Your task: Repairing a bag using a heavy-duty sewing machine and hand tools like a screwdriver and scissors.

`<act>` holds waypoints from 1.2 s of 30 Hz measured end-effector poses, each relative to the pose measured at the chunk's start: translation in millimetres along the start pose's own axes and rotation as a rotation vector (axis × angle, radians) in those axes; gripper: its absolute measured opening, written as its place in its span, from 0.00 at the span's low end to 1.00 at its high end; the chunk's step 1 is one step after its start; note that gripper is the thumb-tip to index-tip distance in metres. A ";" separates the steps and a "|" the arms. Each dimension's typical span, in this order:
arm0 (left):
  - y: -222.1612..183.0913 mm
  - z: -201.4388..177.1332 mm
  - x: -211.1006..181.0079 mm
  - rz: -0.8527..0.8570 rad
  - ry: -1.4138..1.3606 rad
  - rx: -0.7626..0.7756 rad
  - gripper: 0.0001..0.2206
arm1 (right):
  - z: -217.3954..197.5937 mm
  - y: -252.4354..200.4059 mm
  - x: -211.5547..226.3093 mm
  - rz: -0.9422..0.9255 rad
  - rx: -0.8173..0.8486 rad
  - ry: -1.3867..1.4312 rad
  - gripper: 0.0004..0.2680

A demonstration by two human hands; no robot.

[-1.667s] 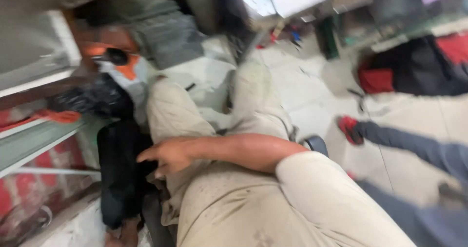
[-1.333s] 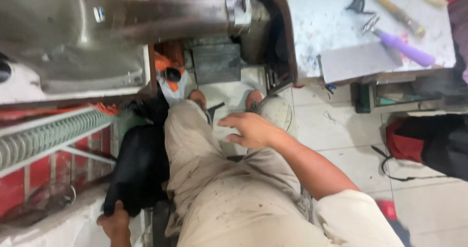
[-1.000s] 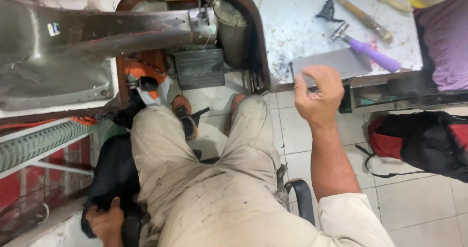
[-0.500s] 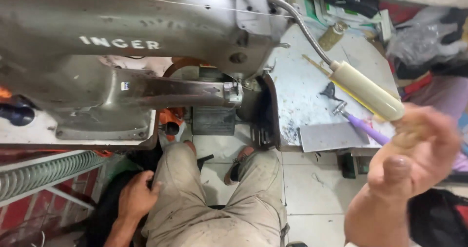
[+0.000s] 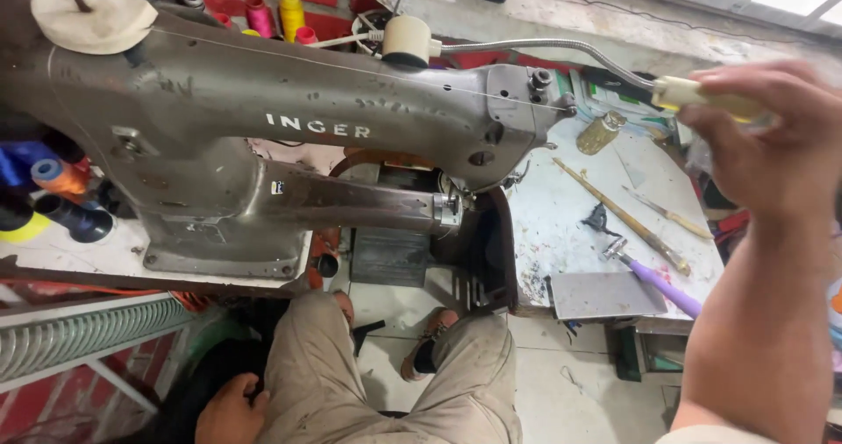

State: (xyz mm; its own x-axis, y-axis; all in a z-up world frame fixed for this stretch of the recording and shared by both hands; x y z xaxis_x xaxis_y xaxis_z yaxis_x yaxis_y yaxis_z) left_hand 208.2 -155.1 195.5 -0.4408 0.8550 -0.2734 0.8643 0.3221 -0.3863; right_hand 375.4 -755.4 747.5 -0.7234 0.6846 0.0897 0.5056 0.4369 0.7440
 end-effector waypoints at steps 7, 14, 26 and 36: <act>-7.2 -48.2 -51.7 0.014 -0.050 0.234 0.18 | 119.8 -56.8 -75.6 0.387 0.069 0.765 0.09; 6.4 -23.3 -24.9 0.150 -0.145 -0.006 0.15 | 171.5 -101.5 -59.5 0.680 0.053 1.183 0.14; 3.2 -35.6 -40.7 0.190 -0.130 0.003 0.13 | 97.2 -81.7 52.9 0.377 0.169 -0.135 0.29; -5.5 -45.6 -108.6 0.611 -0.189 -0.309 0.13 | 101.1 -143.9 227.7 1.864 1.064 1.338 0.18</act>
State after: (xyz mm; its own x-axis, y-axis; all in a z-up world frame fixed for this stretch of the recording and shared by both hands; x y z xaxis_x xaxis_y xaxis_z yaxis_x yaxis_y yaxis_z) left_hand 262.3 -231.2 267.5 0.1346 0.8431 -0.5206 0.9871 -0.0680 0.1451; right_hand 185.5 -603.4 594.0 0.9001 0.1734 0.3996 0.3043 0.4063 -0.8616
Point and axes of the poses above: each hand's wrist, its own y-axis towards the middle knuckle, its own z-axis out of the palm, x = y × z, the point moved 4 cm from there along y, towards the middle knuckle, and after that the axes turned 1 degree about -y, right-handed, at the moved point
